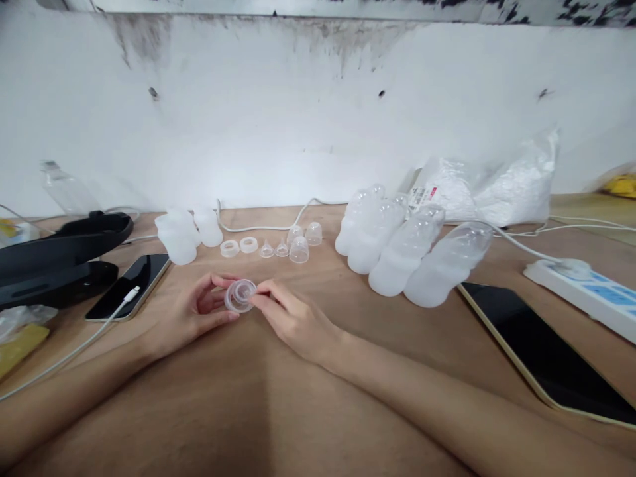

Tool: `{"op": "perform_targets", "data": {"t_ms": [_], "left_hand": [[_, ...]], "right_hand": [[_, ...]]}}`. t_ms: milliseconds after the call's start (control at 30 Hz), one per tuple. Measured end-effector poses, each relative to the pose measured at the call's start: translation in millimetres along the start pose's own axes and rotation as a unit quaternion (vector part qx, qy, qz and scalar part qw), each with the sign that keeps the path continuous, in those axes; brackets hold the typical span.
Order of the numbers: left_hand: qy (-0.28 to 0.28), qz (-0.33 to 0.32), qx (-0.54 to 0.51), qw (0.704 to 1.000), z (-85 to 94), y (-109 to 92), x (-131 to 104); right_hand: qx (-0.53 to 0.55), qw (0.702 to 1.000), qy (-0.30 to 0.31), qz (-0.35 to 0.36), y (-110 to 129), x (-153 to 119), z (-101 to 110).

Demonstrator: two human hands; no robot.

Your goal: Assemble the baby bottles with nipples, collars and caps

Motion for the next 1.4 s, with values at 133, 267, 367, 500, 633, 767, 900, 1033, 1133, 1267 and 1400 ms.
{"op": "perform_targets", "data": {"t_ms": [133,267,367,500,633,767,900,1033,1133,1267,1400], "left_hand": [[0.006,-0.014,0.022,1.0,-2.4,-3.5,-1.0],[0.016,-0.035,0.035,0.999,-3.9,-7.3,-3.1],[0.02,-0.078,0.098,0.992,-4.6,-14.3,-5.9],[0.009,-0.108,0.245,0.963,-7.4,-23.2,-7.6],[-0.016,-0.08,0.294,0.952,-9.3,-24.4,-4.9],[-0.016,0.004,0.231,0.973,-12.5,-9.9,-2.7],[-0.033,0.007,0.227,0.973,-16.3,-4.5,-5.5],[-0.054,0.009,0.249,0.967,-18.9,-3.4,-6.8],[-0.057,0.0,0.261,0.964,-20.1,-5.7,-6.3],[-0.067,-0.045,0.271,0.959,-16.6,-12.4,-7.9],[-0.064,-0.063,0.27,0.959,-12.5,-12.8,-10.8]], "right_hand": [[0.006,0.999,0.01,0.037,6.5,-1.1,-3.9],[0.073,0.996,-0.011,-0.052,-4.6,-2.7,-4.9],[0.247,0.946,-0.013,-0.208,-23.7,-5.8,-16.5],[0.437,0.844,0.026,-0.311,-31.7,-10.9,-40.3],[0.389,0.851,0.012,-0.353,-36.6,-16.9,-38.9],[0.327,0.888,0.034,-0.321,-26.9,-15.8,-33.4],[0.242,0.936,0.021,-0.255,-18.0,-11.6,-25.0],[0.166,0.961,0.024,-0.218,-13.7,-9.3,-22.4],[0.149,0.968,0.034,-0.198,-10.9,-7.6,-21.6],[0.167,0.97,0.027,-0.172,-7.4,-6.2,-18.9],[0.156,0.975,0.005,-0.157,-6.2,-7.2,-15.9]]}}
Point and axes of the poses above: each hand's wrist, its own x-axis towards the middle knuckle, its own z-axis out of the back of the hand, y = z × x, the point moved 7 cm from there along x, towards the middle knuckle, and after that the axes turned 6 degrees about z, right-handed, at the moved point
